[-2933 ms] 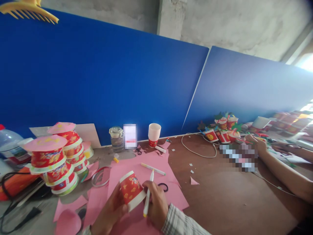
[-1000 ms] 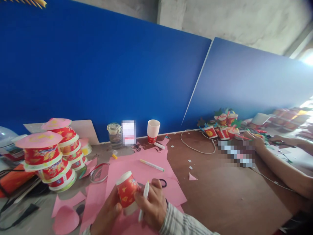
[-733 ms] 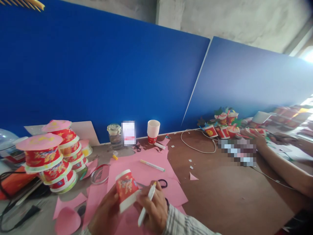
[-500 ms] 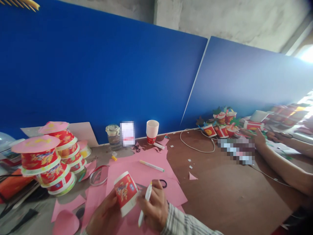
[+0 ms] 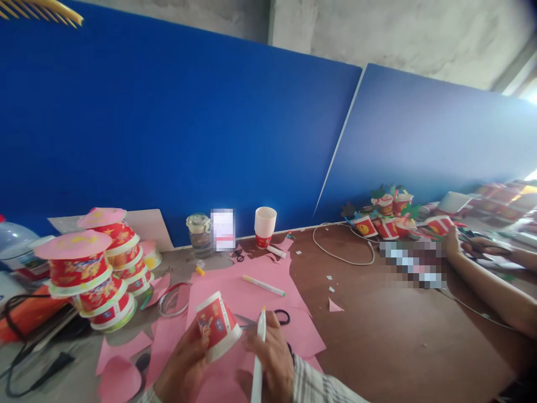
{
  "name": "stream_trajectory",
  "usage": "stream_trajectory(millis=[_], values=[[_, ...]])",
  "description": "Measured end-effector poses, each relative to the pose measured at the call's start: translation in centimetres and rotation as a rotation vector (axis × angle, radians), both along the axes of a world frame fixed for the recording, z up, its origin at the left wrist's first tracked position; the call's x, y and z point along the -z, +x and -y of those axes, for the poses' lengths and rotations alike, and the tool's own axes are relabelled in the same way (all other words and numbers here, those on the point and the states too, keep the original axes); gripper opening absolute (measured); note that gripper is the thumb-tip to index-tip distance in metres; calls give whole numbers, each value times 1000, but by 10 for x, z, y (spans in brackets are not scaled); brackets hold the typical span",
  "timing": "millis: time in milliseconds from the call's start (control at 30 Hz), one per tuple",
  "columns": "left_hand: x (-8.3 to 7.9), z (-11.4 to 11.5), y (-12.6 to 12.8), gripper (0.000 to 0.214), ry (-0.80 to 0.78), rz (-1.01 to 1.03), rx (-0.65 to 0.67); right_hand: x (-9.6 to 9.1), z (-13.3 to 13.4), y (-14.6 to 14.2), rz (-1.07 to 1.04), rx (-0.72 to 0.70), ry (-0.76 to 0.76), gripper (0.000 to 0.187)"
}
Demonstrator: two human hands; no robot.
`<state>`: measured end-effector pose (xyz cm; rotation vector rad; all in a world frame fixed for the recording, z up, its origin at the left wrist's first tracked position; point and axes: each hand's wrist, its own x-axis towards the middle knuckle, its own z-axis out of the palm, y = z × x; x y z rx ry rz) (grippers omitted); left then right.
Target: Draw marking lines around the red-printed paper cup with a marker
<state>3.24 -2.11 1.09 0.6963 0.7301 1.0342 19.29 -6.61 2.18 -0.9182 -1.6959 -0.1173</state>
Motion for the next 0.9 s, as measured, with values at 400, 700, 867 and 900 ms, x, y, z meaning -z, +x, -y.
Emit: stream_trajectory(millis=[400,700,867,900], values=[[3,-2,1,47,130,-138,24,3,1,3,-180,-245,-178,35],[11,-3,1,47,220,-230,2,7,6,-10,-213,-111,-157,28],[11,-3,2,49,223,-270,-2,19,6,-10,-188,-44,-246,27],[10,-3,2,49,224,-273,-3,18,6,-9,-176,-64,-257,27]])
